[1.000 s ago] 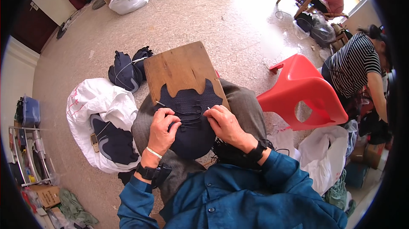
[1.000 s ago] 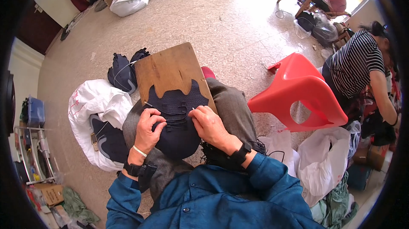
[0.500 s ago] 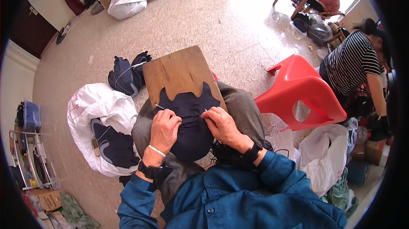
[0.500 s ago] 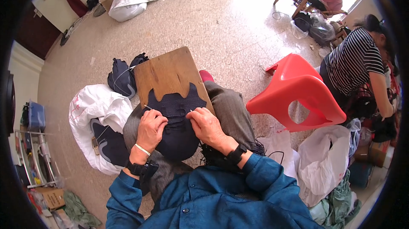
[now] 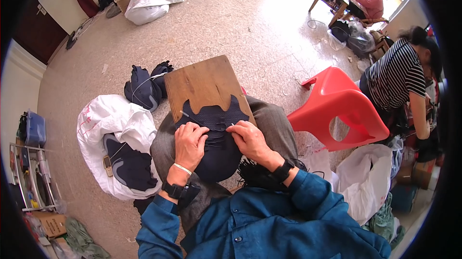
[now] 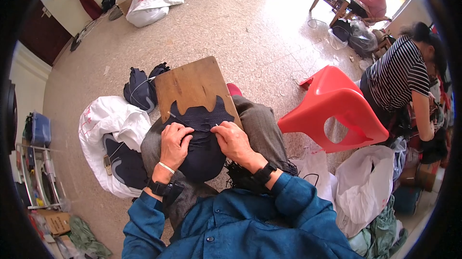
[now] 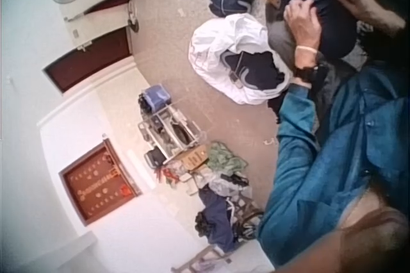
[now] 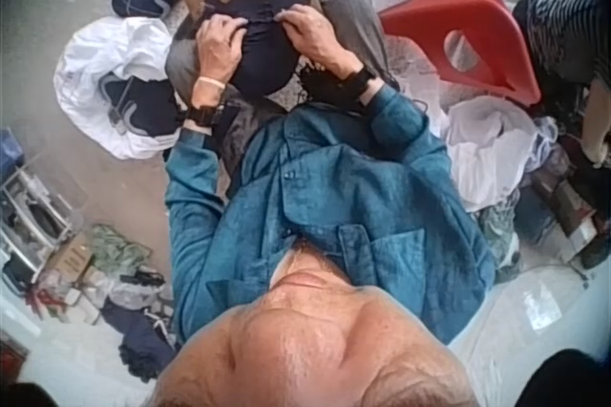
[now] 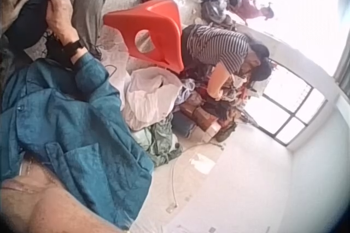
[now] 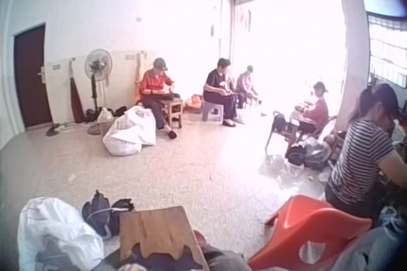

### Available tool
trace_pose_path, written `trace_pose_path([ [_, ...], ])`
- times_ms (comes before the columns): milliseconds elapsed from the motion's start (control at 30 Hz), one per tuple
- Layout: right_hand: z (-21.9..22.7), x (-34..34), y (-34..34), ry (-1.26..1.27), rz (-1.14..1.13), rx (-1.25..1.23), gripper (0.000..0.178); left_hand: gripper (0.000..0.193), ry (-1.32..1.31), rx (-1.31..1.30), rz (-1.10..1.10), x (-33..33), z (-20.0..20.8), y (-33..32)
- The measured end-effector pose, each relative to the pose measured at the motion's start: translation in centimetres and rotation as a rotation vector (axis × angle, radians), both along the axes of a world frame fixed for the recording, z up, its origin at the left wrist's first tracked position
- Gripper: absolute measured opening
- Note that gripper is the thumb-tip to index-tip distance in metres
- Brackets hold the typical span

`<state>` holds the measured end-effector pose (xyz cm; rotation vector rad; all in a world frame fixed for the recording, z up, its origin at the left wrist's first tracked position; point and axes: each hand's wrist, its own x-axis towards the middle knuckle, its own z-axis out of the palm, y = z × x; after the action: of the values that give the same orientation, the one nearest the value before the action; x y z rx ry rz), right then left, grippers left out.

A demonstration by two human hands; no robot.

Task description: The recorder is manually lacing or stitching a dark blue shoe upper component using a needle and thread on a wooden board placed on their lap.

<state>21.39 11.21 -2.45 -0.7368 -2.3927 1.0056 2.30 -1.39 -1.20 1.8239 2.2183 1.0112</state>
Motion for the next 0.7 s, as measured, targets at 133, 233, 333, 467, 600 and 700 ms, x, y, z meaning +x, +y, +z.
trace_pose_path([
  [133,-0.1,0.0,-0.2,0.006,-0.003,0.021,0.017,0.015,-0.015,0.031,0.046,0.2,0.1,0.1],
  [233,0.0,0.0,-0.1,0.000,0.010,0.025,0.017,0.013,-0.054,0.042,0.047,-0.1,-0.4,-0.2],
  [333,0.1,0.0,-0.2,0.002,0.008,0.024,0.016,0.011,-0.125,0.058,0.033,0.1,-0.3,-0.6],
  [467,-0.1,-0.1,-0.1,0.069,-0.003,0.070,0.015,0.012,-0.164,0.101,0.033,0.3,-0.5,-0.9],
  [600,-0.1,-0.1,-0.1,0.058,-0.008,0.043,0.014,0.013,-0.141,0.106,0.092,0.7,-0.5,-1.2],
  [700,-0.1,-0.1,-0.2,0.035,-0.021,0.016,0.013,0.012,-0.167,0.108,0.098,1.1,-0.3,-1.1],
])
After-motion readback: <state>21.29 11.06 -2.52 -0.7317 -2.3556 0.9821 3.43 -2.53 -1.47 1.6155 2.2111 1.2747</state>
